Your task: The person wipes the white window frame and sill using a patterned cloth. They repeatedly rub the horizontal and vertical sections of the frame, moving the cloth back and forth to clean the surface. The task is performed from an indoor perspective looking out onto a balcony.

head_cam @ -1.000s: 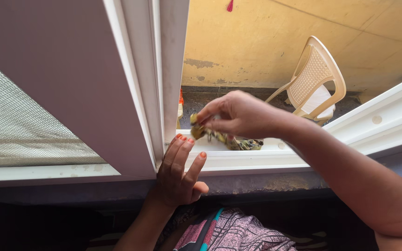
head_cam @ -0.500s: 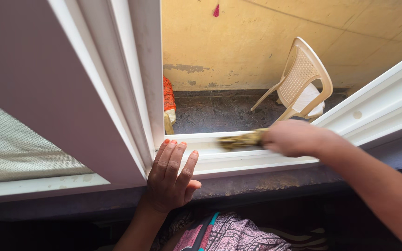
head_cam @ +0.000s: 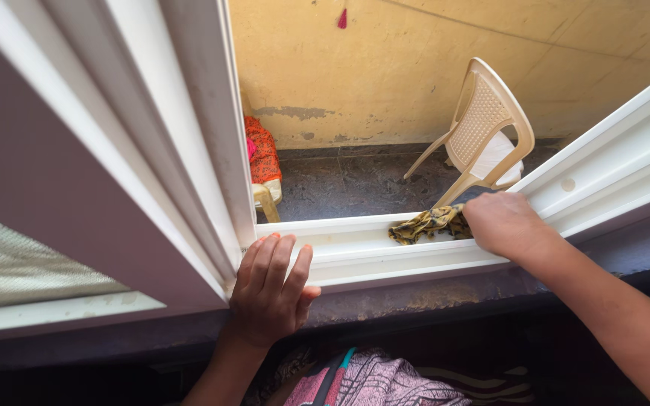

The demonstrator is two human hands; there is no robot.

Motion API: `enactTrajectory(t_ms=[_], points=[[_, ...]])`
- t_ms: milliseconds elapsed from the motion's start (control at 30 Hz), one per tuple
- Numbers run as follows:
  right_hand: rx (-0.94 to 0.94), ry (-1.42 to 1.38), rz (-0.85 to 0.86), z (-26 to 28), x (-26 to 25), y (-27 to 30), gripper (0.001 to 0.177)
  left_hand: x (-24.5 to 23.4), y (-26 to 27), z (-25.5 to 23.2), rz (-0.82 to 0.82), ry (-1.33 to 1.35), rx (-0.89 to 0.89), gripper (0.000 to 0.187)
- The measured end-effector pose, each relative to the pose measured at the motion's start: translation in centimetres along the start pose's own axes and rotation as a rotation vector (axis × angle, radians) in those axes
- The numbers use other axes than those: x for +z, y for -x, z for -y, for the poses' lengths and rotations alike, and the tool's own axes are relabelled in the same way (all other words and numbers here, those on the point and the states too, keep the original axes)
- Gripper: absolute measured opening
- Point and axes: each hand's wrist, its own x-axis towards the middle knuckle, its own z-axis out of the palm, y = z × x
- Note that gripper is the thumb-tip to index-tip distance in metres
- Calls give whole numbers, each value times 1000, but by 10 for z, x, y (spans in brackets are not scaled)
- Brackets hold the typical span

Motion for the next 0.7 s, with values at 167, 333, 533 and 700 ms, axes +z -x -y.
enactTrajectory(t_ms=[167,333,533,700], points=[[-15,-258,118,28,-32,-7,16,-1,-1,1,12,-4,10,56],[-593,-533,-292,127,-43,-20,13,1,8,-1,-50,26,-3,57],[-882,-608,-548,200,-69,-18,38,2,14,-2,-209,132,19,54],[-669,-149,-157,132,-64,-13,21,2,17,-1,-187,126,27,54]])
